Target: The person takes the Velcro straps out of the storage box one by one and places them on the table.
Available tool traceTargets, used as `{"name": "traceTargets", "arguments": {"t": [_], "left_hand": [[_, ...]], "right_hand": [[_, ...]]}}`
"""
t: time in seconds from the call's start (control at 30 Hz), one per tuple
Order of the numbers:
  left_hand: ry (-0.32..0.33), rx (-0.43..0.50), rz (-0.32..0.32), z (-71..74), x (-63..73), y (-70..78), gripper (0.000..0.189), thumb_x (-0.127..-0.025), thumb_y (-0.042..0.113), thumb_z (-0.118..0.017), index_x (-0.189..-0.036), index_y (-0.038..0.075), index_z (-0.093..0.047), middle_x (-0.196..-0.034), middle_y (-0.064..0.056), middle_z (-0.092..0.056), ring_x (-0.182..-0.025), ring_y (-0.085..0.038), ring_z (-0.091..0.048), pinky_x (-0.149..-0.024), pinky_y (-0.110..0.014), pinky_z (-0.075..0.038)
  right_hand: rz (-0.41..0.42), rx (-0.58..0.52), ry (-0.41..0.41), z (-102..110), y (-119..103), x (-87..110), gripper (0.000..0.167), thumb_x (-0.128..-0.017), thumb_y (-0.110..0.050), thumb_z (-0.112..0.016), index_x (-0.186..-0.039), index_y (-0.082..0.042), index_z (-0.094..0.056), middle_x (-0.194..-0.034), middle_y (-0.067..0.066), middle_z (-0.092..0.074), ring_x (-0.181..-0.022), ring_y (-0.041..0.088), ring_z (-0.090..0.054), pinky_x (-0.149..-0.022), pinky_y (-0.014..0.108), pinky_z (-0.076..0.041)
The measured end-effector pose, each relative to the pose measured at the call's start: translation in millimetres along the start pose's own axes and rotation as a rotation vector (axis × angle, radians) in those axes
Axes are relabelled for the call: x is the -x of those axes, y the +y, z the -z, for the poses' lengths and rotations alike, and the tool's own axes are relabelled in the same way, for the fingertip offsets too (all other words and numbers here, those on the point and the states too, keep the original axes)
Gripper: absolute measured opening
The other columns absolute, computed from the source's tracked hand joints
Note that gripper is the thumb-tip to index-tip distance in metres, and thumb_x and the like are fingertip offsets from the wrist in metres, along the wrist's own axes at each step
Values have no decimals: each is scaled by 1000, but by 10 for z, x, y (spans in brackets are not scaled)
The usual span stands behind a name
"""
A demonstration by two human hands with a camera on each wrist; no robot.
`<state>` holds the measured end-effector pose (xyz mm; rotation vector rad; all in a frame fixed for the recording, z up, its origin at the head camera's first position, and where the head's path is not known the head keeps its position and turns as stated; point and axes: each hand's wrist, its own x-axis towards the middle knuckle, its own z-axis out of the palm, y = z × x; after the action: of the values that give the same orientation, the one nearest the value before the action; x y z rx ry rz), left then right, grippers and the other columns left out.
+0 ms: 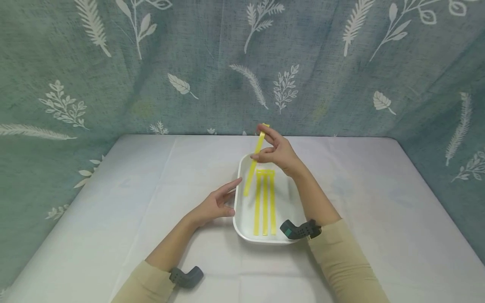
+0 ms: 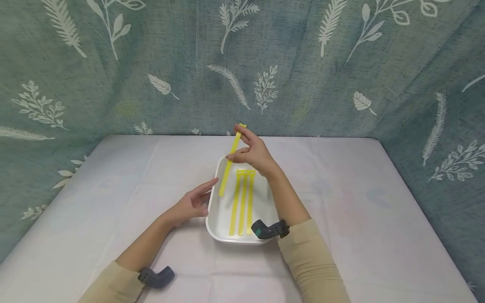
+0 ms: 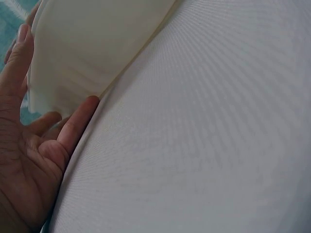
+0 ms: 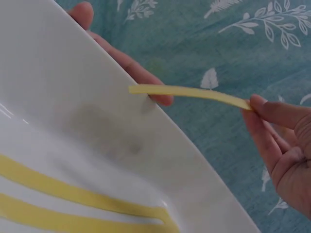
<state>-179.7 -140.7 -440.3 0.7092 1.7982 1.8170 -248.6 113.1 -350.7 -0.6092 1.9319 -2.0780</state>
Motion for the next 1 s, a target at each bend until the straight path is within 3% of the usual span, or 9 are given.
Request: {"name": "traceTargets", "arguments": {"t": [0.33,0.67,1.0], "left_hand": [[9,-41,-5,10,14,-33,90,-78,24,-79,-150,21,-27,-159,0,-13,-143,-33,-19,-102,-33,-44],[12,-41,-16,16,22,-21,93,-77,23,-80,-151,15,-24,-159,0,-14,-143,-33,-20,-100,-31,-45],[19,-30,-13,9,22,-7,92,-74,27,-81,-150,21,-28,-158,1,-15,-143,-31,-20,-101,-31,-45]], "right_hand": [[111,80,58,83,-281,161,86,-81,4,-70,-150,-21,-25,-155,-4,-26,-76,14,-68,-79,28,-57],[184,97,51,163,-501,325,87,-80,9,-69,-151,-15,-25,-155,0,-27,-75,15,-69,-77,29,-58],[219,67,48,382,-678,555,85,-79,16,-64,-149,-14,-28,-156,4,-26,-75,15,-69,-74,28,-59]]}}
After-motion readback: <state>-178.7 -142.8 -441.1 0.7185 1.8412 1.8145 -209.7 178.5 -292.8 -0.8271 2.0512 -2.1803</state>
